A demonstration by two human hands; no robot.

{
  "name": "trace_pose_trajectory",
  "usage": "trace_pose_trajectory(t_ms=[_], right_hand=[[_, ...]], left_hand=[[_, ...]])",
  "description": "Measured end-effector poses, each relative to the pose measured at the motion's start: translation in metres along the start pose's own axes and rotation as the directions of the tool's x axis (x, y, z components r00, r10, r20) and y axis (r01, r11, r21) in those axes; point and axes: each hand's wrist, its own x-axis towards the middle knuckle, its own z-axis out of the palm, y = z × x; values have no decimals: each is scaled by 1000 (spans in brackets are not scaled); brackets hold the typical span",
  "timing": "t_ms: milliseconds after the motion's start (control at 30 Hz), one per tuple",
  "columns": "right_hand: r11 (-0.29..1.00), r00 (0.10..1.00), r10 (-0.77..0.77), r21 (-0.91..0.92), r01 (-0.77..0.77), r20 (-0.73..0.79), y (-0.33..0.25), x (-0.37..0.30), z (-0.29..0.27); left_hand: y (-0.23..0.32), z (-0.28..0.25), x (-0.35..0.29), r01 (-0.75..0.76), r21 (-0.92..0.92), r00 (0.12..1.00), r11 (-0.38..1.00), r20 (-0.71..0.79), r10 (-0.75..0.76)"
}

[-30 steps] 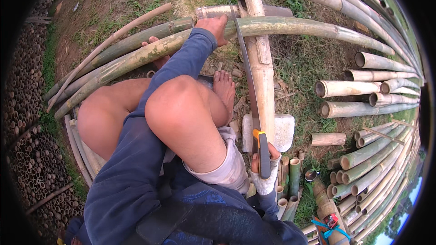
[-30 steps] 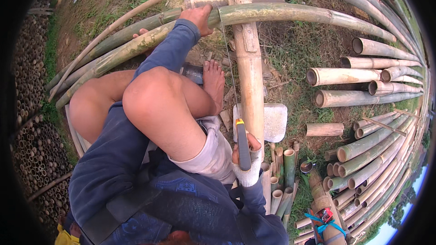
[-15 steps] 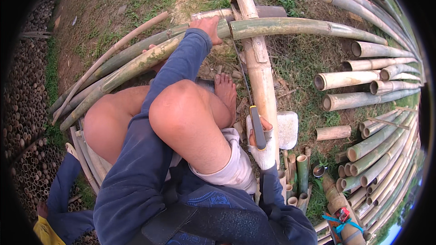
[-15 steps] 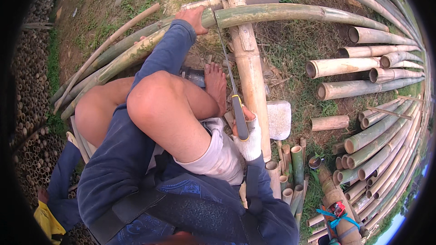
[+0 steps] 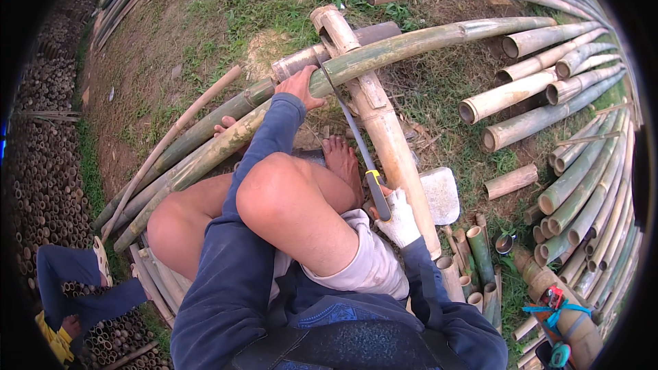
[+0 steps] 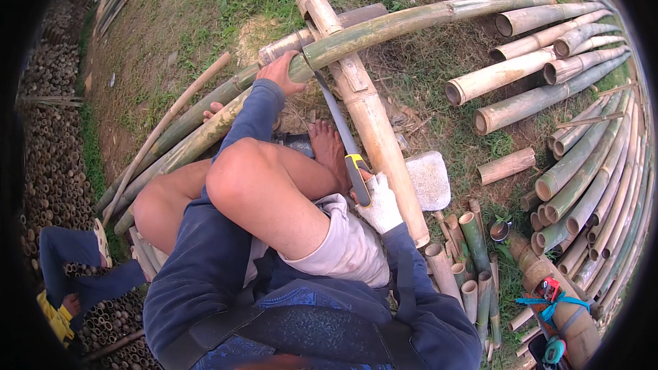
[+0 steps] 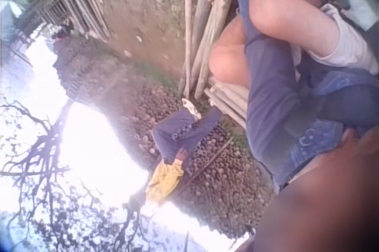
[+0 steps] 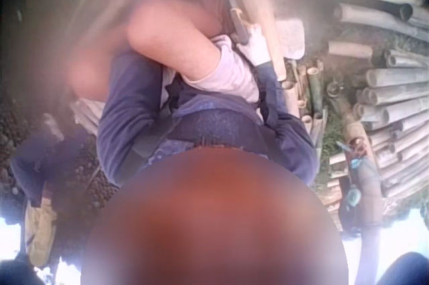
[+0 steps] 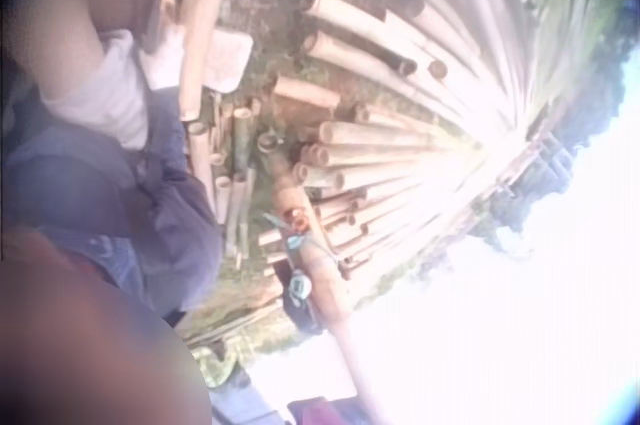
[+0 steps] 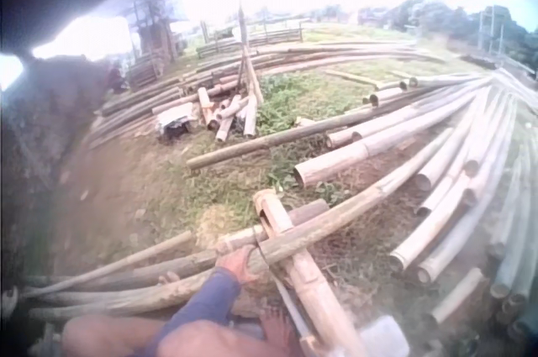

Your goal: The person sits on the ground and uses a hand saw to cut bamboo poles into shorter sections. They repeatedly position a pole, saw through it, and set the cut piece aside among other bamboo pieces.

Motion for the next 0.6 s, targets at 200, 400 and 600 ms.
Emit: trace_pose_trajectory(t_ms=[200,400,600], right_hand=[[981,985,104,-178,-79,135,12,-18,23],[966,970,128,-248,-74,207,13,-15,25],[948,929,161,-314,-52,332,5,-15,5]], left_hand=[[24,-1,15,-174,-18,961,985,-221,165],[53,0,42,-154,83,983,985,-86,161],[55,-28,48,-190,50,979,981,85,185]])
